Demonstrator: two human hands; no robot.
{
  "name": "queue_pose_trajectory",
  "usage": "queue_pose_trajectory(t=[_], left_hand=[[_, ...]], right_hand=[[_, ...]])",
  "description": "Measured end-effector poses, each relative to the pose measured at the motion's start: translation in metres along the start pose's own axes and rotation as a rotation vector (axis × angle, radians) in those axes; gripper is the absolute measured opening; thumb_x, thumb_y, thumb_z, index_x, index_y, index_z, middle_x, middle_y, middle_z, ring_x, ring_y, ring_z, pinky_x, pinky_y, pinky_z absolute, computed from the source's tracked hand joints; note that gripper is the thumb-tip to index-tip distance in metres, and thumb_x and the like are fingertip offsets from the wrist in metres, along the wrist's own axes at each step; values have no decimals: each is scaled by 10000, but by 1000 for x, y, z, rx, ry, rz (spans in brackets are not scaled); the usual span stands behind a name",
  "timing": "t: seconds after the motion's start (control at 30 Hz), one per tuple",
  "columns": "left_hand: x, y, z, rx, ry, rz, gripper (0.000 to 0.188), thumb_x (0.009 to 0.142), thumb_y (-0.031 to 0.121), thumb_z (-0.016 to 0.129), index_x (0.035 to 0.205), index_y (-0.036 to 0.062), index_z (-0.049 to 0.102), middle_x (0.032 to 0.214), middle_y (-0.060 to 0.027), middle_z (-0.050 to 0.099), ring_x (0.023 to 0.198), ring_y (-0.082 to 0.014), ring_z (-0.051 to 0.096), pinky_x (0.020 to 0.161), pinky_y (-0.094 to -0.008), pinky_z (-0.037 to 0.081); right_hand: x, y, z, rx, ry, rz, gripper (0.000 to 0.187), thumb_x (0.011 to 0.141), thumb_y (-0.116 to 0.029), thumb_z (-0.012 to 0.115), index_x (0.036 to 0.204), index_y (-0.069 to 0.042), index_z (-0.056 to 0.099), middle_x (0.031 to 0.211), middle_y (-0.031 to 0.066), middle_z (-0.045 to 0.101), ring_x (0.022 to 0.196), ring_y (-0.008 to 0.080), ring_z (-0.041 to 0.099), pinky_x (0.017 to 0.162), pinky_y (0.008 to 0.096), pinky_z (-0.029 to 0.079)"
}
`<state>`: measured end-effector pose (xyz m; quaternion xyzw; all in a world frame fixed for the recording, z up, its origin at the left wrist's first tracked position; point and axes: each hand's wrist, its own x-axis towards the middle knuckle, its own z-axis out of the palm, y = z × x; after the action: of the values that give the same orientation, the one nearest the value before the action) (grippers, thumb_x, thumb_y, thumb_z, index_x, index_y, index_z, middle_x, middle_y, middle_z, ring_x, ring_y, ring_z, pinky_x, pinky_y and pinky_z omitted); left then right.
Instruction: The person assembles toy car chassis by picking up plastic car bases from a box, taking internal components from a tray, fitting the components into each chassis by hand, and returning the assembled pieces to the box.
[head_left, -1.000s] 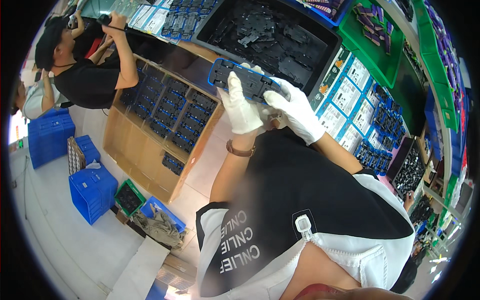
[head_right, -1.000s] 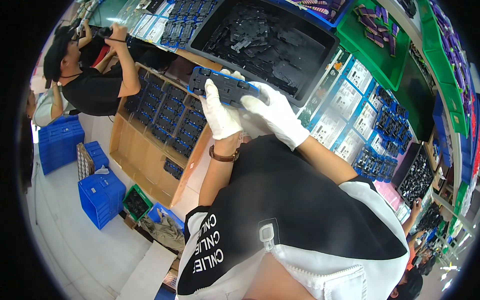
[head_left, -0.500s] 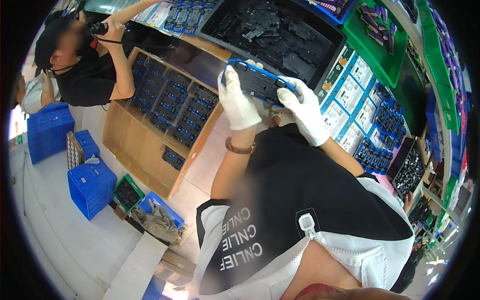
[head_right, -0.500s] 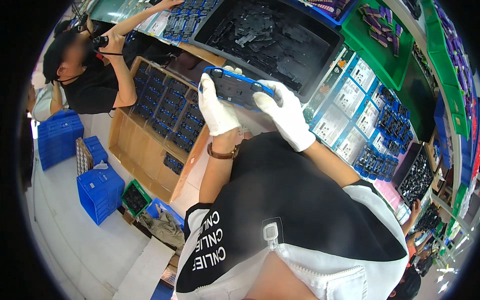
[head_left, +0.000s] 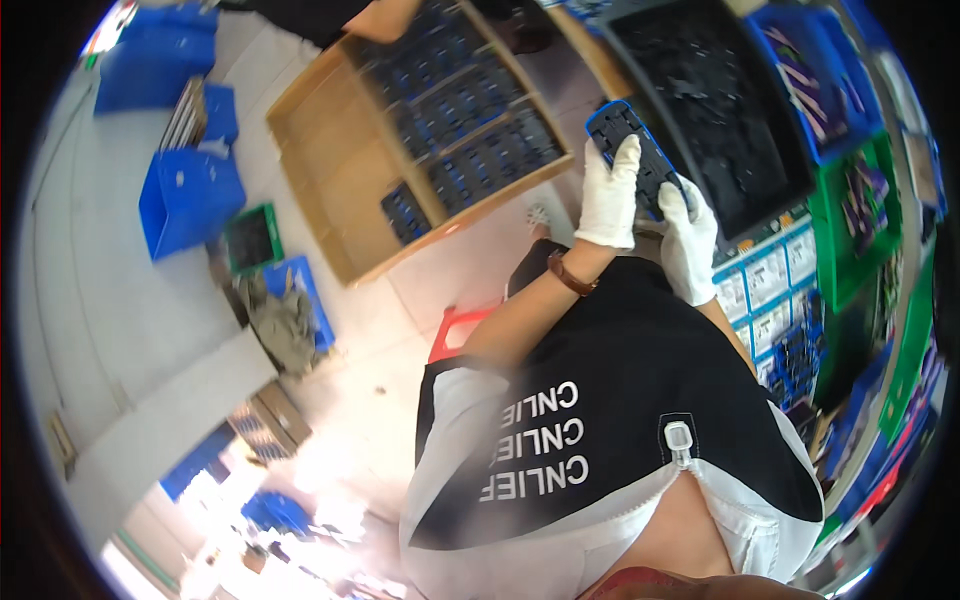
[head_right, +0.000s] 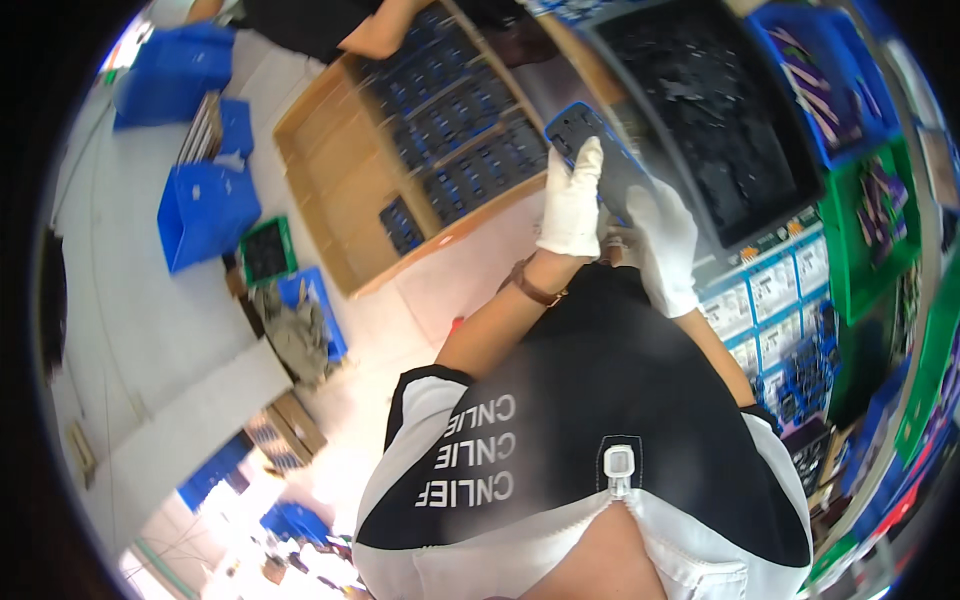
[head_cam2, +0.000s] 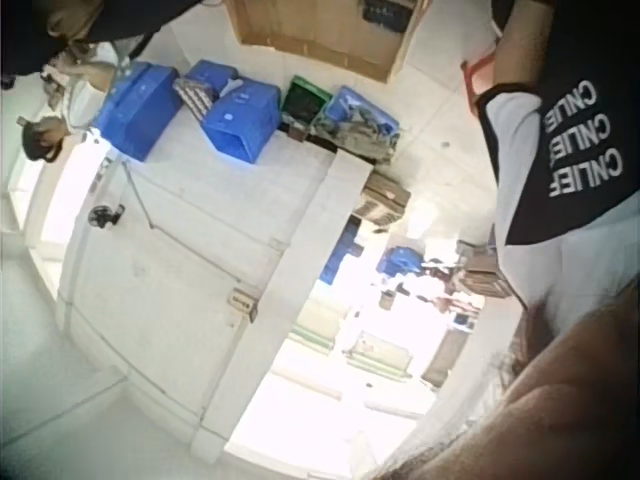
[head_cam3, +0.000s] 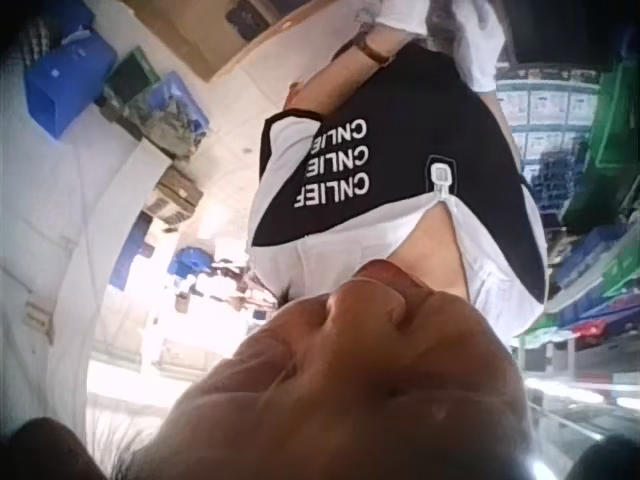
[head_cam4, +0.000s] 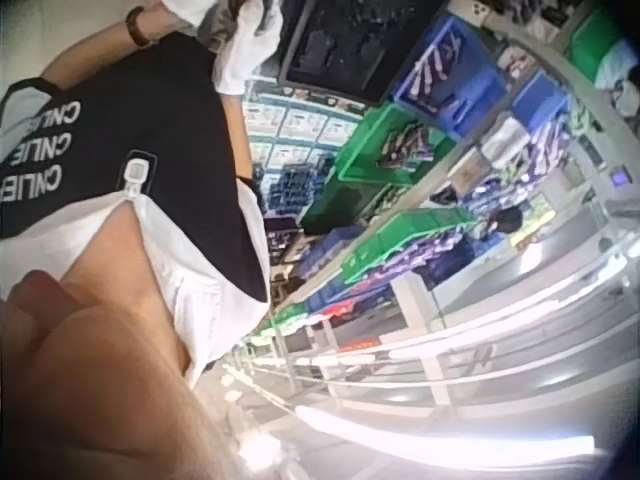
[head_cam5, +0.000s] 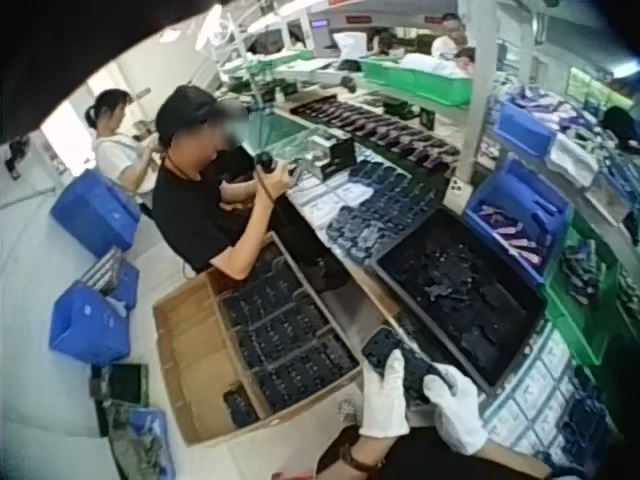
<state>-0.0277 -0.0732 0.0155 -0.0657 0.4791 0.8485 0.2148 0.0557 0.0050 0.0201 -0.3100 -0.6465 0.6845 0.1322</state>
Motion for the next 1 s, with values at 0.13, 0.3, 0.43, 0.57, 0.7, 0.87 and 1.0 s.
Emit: queue_pose_trajectory(t=[0.13,0.3,0.43,0.57,0.7,0.87,1.0], left_hand=[[2,23,-45,-167,207,42,307,963,217,564,1222,72,486,1058,-17,568,941,-123,542,839,-288,470],[8,49,-142,-94,410,151,321,952,228,575,1207,60,475,1054,-44,575,948,-147,571,826,-277,492],[17,99,-280,256,834,300,356,931,225,600,1220,59,477,1042,-70,599,882,-177,617,786,-346,535],[28,92,-466,341,878,-40,292,910,151,611,1165,48,511,935,-55,618,715,-163,614,630,-309,532],[46,66,-541,629,769,-218,250,903,160,621,1120,58,550,905,-48,626,671,-150,612,593,-308,529],[44,23,-592,599,658,-264,351,886,184,645,1189,39,543,990,-73,636,801,-179,621,720,-313,517],[55,15,-571,1721,8,-173,559,834,-17,514,1381,81,451,1450,-206,374,1355,-305,340,1094,-326,305]], right_hand=[[8,-6,55,79,-192,135,391,910,-213,614,1207,34,550,1068,102,621,928,153,613,772,280,523],[15,-5,109,-126,-562,211,541,907,-267,587,1330,32,432,1143,114,599,987,142,591,785,240,499],[26,12,106,-127,-510,265,504,976,-284,488,1370,16,395,1297,132,506,1128,191,532,944,306,437],[38,16,77,-6,-378,366,421,967,-228,519,1309,13,475,1176,106,595,1016,146,584,863,266,469],[50,2,54,-90,-180,348,338,936,-98,549,1245,36,524,1057,69,618,887,90,591,777,194,470],[58,-7,11,-151,-30,317,395,948,-210,567,1251,40,523,1046,90,623,874,101,602,789,207,476],[26,-3,-38,-206,114,294,374,937,-254,559,1212,0,568,1034,69,647,874,127,618,770,255,495]])
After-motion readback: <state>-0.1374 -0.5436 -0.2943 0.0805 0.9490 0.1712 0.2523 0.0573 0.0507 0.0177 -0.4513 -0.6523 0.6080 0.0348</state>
